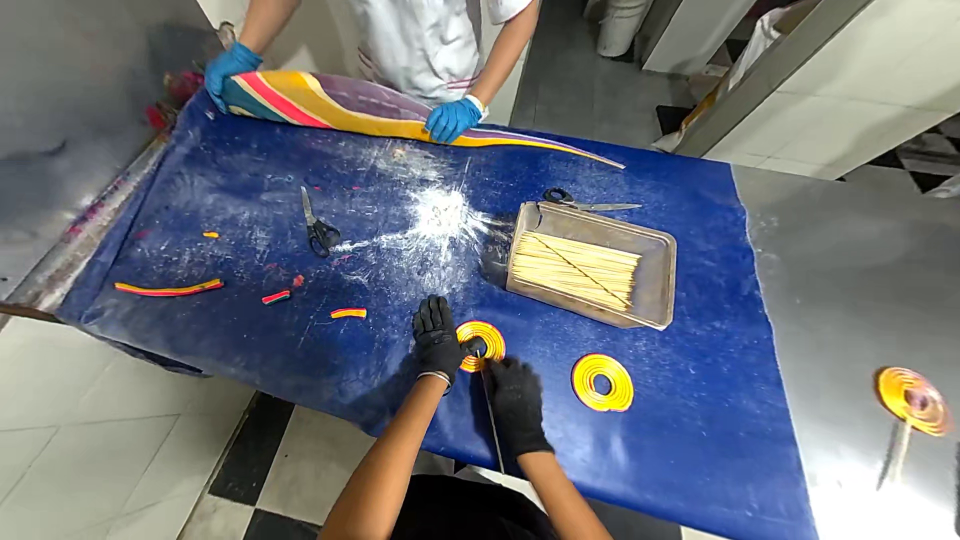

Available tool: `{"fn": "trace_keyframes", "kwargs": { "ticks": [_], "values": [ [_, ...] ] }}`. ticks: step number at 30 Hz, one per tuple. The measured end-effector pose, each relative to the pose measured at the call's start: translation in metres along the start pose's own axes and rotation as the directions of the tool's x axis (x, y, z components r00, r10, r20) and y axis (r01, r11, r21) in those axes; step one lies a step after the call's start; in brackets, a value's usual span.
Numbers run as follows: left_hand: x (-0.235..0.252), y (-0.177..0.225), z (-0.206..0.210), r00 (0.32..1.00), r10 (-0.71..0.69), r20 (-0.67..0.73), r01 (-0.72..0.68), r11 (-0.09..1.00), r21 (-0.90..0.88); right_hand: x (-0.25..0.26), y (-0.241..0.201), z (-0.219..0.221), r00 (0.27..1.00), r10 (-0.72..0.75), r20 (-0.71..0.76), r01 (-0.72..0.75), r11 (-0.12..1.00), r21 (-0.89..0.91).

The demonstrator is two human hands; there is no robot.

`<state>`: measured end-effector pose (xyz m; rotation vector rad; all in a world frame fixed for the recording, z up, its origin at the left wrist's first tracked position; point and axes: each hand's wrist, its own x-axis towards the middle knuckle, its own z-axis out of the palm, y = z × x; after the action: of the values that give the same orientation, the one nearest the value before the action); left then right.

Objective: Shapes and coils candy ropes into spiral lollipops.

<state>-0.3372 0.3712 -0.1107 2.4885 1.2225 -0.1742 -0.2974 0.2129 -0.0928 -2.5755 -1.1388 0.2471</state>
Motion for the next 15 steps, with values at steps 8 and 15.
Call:
{"fn": "trace_keyframes", "kwargs": {
  "ticks": [8,15],
  "values": [
    [0.000,0.016,-0.019,0.995,-0.063,0.074,0.062,0.998,0.019,0.064,0.054,0.032,0.892,-0.452,0.019,0.433,0.865,0.254],
    [0.005,0.011,-0.029,0.991,0.120,0.067,-0.122,0.992,0.030,0.079,0.070,0.027,0.840,-0.538,0.074,0.513,0.831,0.216]
  ]
}}
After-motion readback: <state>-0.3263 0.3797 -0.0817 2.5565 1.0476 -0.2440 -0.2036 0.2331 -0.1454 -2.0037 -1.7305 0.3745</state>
